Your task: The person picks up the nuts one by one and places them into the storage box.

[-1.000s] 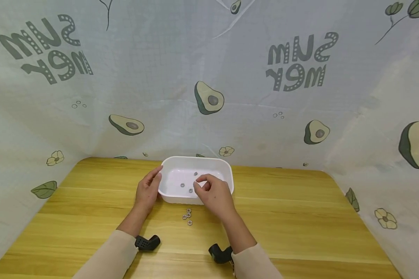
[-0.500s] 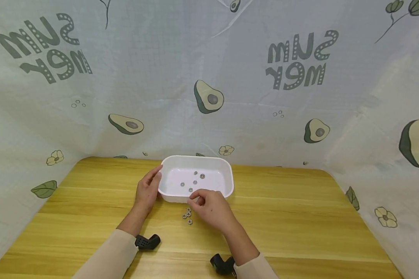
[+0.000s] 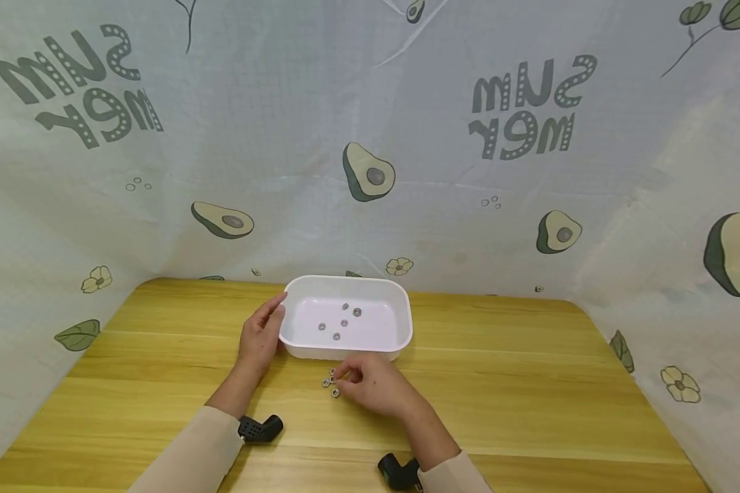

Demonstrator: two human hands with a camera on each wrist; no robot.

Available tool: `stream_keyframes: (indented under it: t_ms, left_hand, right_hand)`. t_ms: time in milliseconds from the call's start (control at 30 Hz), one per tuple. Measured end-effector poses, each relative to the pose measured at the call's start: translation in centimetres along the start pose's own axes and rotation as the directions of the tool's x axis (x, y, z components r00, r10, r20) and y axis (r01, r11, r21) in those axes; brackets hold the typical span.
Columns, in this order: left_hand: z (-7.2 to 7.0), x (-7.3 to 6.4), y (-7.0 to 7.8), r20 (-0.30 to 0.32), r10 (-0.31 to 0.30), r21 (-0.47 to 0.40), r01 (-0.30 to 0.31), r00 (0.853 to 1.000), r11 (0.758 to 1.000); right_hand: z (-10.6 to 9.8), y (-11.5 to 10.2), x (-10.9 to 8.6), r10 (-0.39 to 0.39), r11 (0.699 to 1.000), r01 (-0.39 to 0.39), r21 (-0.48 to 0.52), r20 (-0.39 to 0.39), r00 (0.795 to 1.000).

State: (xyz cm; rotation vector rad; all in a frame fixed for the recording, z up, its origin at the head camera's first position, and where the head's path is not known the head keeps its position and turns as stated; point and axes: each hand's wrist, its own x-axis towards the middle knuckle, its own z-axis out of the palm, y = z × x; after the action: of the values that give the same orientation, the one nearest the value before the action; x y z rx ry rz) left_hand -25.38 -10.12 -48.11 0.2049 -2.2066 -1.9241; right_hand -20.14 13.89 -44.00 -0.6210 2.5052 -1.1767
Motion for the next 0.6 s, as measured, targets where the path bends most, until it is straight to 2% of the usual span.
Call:
stream_keyframes:
  t_ms: [167, 367, 600]
  left_hand:
    - [0.1, 0.0, 0.1, 0.003, 0.001, 0.001, -0.001, 1.000, 1.000]
    - [0.1, 0.0, 0.1, 0.002, -0.012, -0.001, 0.012, 1.000, 1.000]
    - [0.1, -0.1, 0.2, 0.002, -0.019, -0.006, 0.019, 1.000, 1.000]
  right_hand:
    - [0.0, 0.8, 0.1, -0.013, 1.000, 0.012, 0.015, 0.052, 0.999]
    - [0.4, 1.2, 0.0, -0.023, 1.000, 0.023, 0.000, 0.056, 0.998]
    - [1.0, 1.1, 0.0, -0.029, 0.994, 0.032, -0.103, 0.029, 0.999]
